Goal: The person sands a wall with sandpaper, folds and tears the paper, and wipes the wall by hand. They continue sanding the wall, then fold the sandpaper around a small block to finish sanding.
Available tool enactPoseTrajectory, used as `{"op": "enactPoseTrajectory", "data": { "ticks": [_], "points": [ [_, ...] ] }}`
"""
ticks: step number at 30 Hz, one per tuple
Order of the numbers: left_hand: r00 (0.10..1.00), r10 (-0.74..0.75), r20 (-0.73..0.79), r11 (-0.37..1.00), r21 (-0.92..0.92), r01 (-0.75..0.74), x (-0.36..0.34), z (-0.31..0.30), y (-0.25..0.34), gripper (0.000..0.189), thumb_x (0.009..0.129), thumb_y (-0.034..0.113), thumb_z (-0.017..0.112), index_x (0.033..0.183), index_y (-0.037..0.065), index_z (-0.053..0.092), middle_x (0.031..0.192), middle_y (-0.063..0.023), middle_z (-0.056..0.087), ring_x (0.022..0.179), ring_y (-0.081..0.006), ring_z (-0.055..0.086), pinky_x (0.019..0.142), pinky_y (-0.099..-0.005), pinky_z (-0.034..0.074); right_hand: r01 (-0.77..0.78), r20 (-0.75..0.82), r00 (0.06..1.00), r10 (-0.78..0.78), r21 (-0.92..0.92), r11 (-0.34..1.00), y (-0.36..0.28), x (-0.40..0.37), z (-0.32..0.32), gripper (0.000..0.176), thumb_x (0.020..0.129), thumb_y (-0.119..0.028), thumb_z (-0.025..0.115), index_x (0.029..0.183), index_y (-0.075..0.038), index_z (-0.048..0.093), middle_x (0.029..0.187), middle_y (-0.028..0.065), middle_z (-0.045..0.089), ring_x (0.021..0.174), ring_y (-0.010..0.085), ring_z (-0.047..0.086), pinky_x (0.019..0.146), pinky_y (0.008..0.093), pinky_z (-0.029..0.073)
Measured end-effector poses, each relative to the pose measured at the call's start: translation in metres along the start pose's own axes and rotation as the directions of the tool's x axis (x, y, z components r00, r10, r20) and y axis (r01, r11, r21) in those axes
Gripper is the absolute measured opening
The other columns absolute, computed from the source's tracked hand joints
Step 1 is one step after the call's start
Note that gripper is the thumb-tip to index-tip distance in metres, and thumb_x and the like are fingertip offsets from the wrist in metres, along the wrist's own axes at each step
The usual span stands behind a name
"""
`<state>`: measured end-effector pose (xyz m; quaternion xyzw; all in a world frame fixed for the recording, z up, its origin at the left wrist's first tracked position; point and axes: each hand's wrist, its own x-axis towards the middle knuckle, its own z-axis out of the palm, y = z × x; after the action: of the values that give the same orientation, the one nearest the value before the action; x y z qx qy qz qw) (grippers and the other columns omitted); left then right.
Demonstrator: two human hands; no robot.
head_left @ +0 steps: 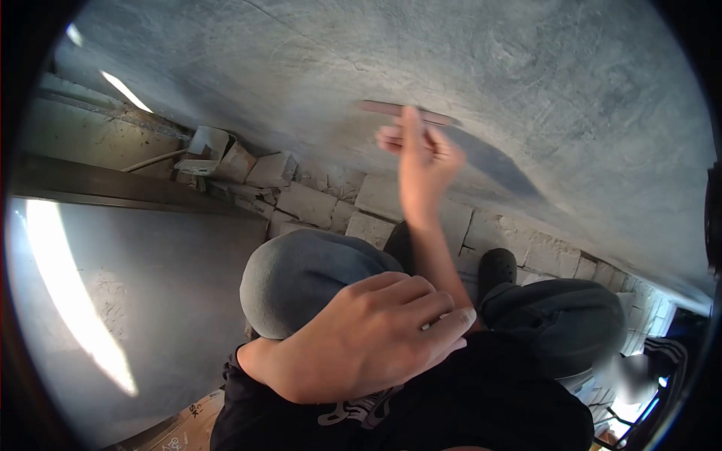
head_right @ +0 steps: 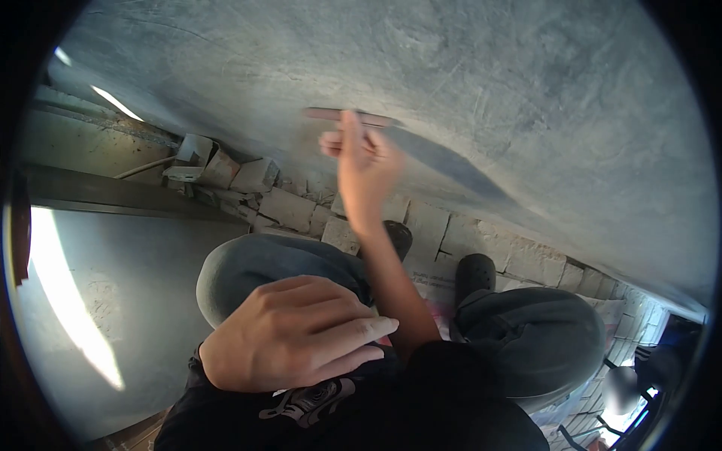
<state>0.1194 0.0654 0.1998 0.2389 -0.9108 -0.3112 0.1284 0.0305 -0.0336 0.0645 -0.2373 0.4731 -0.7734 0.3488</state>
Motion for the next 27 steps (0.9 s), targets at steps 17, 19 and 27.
{"op": "enactPoseTrajectory", "data": {
  "ticks": [17,19,27],
  "points": [
    [0.998,0.067,0.014,0.998,0.0,-0.067,-0.018,-0.002,-0.012,0.035,0.072,0.019,0.072,0.102,0.004,0.061,0.083,-0.0026,0.059,0.079,-0.0164,0.06,0.072,-0.028,0.052,-0.132,-0.014,0.991,0.134,0.112,0.985,0.0,-0.003,0.023,0.026,0.086,-0.021,0.063,0.081,0.005,0.064,0.068,0.0121,0.064,0.057,0.0179,0.064,0.055,0.0281,0.055],
    [0.998,0.015,0.056,1.0,-0.028,-0.013,-0.02,-0.007,-0.013,0.036,0.072,0.019,0.072,0.102,0.004,0.061,0.083,-0.0033,0.059,0.079,-0.0169,0.06,0.072,-0.0282,0.052,-0.054,-0.11,0.992,0.063,0.086,0.995,-0.007,-0.003,0.001,0.027,0.087,-0.021,0.062,0.08,0.005,0.064,0.066,0.0107,0.064,0.055,0.0164,0.062,0.052,0.0261,0.053],
    [0.992,0.003,0.129,0.999,0.035,-0.007,-0.022,-0.003,-0.008,0.036,0.074,0.022,0.069,0.103,0.004,0.06,0.086,-0.0036,0.058,0.083,-0.0179,0.059,0.078,-0.03,0.05,-0.008,-0.169,0.985,-0.016,-0.136,0.991,-0.02,-0.003,-0.009,0.029,0.088,-0.023,0.061,0.075,0.002,0.065,0.055,0.0059,0.058,0.044,0.0102,0.052,0.041,0.0205,0.037]
  ]
}}
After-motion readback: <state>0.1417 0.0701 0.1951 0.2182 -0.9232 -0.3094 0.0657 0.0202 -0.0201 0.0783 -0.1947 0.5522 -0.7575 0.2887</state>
